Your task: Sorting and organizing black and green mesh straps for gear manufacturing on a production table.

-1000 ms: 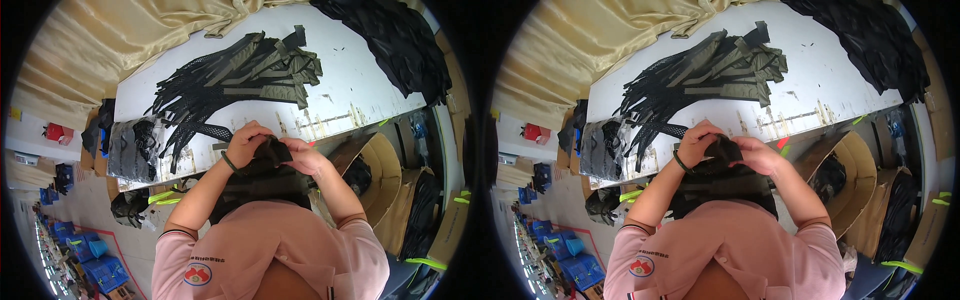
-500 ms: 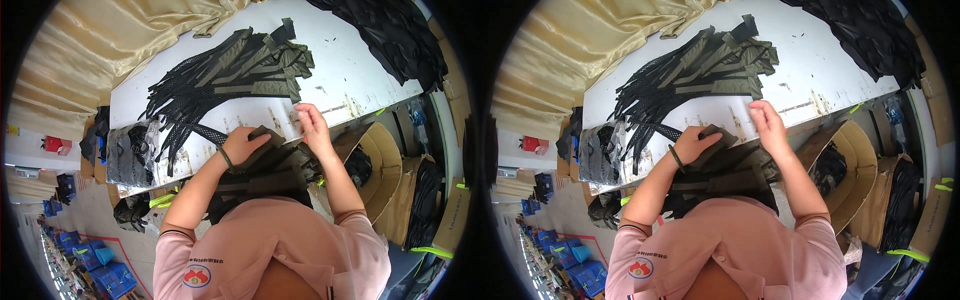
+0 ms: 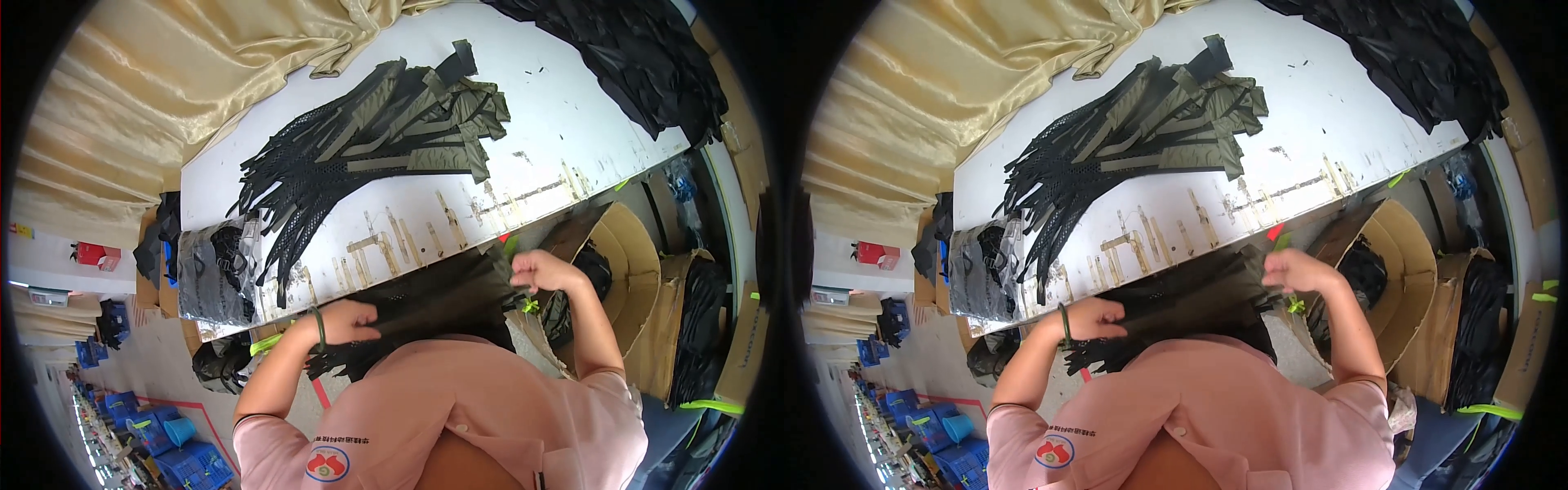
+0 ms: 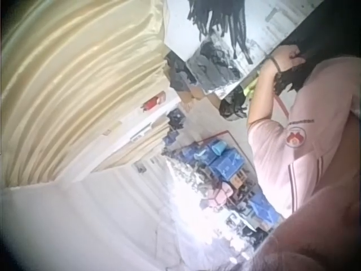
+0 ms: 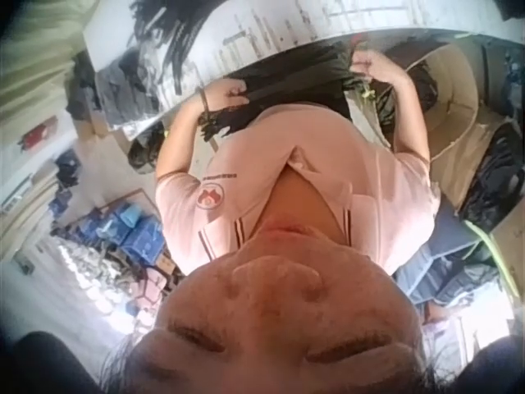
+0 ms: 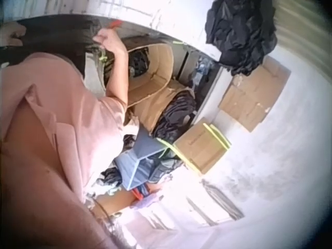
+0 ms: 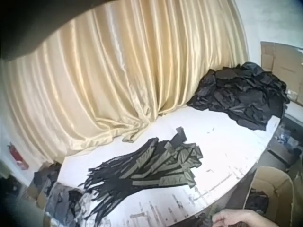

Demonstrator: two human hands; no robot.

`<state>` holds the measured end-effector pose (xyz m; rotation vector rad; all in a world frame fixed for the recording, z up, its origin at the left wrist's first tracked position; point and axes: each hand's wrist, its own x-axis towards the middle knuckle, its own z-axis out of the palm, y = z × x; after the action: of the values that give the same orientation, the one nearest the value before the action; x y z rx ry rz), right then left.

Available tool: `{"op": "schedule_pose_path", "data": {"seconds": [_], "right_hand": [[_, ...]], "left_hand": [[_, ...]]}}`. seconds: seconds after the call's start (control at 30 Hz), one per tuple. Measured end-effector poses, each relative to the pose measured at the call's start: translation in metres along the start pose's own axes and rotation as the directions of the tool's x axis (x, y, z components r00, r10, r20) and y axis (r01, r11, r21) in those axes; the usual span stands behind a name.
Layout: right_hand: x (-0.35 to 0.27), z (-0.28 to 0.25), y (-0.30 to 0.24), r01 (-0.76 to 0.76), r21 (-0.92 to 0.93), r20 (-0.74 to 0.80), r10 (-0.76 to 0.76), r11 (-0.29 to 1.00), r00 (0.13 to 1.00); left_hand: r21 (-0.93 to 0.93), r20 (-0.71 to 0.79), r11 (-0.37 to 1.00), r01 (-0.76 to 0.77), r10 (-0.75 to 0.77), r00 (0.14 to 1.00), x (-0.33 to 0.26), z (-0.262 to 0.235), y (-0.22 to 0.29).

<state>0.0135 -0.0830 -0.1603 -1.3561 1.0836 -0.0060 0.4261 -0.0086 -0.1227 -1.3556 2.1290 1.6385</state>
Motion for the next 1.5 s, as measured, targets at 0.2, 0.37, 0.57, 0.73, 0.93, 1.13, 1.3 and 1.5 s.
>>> {"op": "schedule_pose_path", "data": {"seconds": [0.2,0.37,0.57,0.73,0.93,1.13,1.3,1.5], "right_hand": [[0.054,-0.025,-0.041,0.077,-0.466,-0.503,-0.335,0.882,0.796],[0.133,-0.048,-0.097,-0.061,-0.493,-0.77,-0.403,0.868,0.494],[0.172,-0.061,-0.079,-0.131,-0.467,-0.822,-0.375,0.874,0.428],[0.111,0.013,-0.093,0.243,-0.724,-0.584,-0.761,0.646,0.283],[0.053,0.064,-0.066,0.328,-0.556,-0.609,-0.643,0.763,0.463],[0.05,0.053,-0.085,0.381,-0.776,-0.315,-0.832,0.502,0.457],[0.063,0.048,-0.099,0.428,-0.695,-0.332,-0.786,0.577,0.521],[0.08,0.028,-0.072,0.457,0.229,-0.404,-0.343,0.86,0.848]], "left_hand": [[0.436,0.023,0.877,0.203,-0.237,0.971,0.009,0.059,-0.018],[0.596,0.099,0.763,0.251,-0.38,0.92,0.029,0.056,0.006],[0.468,-0.08,0.871,0.15,-0.127,0.989,0.036,-0.001,0.04],[0.456,-0.71,0.868,-0.196,0.488,0.508,0.075,-0.035,0.054],[0.478,-0.657,0.849,-0.225,0.516,0.549,0.147,-0.028,0.076],[0.238,-0.638,0.951,-0.196,0.305,0.707,0.145,-0.019,0.074],[0.19,-0.638,0.954,-0.231,0.299,0.709,0.13,-0.015,0.069],[0.202,-0.704,0.921,-0.332,0.373,0.605,0.115,-0.001,0.071]]}}
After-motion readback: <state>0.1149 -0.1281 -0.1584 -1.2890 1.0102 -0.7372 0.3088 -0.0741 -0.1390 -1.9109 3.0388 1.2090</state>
